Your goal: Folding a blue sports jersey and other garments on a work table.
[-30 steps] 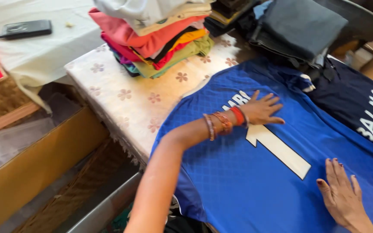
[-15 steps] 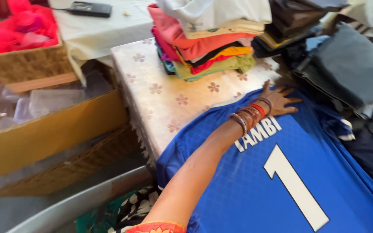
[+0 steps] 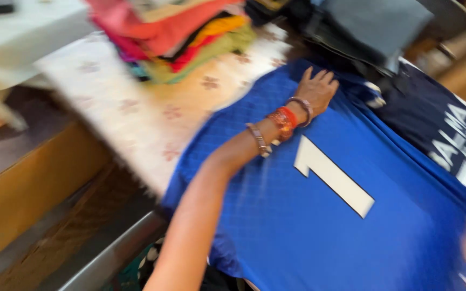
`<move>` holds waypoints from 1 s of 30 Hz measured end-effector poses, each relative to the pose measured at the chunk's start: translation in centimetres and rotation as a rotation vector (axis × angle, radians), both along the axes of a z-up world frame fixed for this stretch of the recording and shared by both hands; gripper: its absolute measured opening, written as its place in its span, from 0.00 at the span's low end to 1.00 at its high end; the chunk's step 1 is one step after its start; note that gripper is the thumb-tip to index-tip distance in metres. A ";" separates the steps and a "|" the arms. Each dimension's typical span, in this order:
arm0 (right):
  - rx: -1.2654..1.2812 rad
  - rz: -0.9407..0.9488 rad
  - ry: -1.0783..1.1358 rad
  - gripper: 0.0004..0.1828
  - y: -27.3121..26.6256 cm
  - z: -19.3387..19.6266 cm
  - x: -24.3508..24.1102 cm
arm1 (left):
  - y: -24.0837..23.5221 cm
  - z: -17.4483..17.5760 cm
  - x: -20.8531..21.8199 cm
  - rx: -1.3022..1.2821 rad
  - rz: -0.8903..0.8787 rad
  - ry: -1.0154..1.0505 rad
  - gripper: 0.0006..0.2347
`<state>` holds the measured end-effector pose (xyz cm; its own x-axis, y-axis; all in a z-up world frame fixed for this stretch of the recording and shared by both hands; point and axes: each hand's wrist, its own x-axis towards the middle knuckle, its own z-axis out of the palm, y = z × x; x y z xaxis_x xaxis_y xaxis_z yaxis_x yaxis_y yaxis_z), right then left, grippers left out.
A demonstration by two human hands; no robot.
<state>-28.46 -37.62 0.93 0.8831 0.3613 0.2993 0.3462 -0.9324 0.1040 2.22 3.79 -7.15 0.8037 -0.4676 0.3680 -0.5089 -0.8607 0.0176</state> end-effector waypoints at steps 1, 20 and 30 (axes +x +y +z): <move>-0.001 -0.042 -0.001 0.38 2.1 -0.3 -1.1 | -0.5 0.8 -2.0 -0.151 -0.110 0.178 0.22; 0.244 -1.060 0.246 0.43 -12.1 -5.9 1.8 | 11.0 5.3 2.6 -0.074 0.276 0.383 0.27; 0.120 -0.919 -0.123 0.36 -10.3 -5.9 0.5 | 10.1 4.2 2.7 -0.120 0.268 0.238 0.25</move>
<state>-27.92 -47.97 -4.99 0.7667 -0.5026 0.3995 -0.5393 -0.8417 -0.0238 4.91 13.90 -2.90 0.9611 -0.1943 0.1961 -0.2358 -0.9472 0.2172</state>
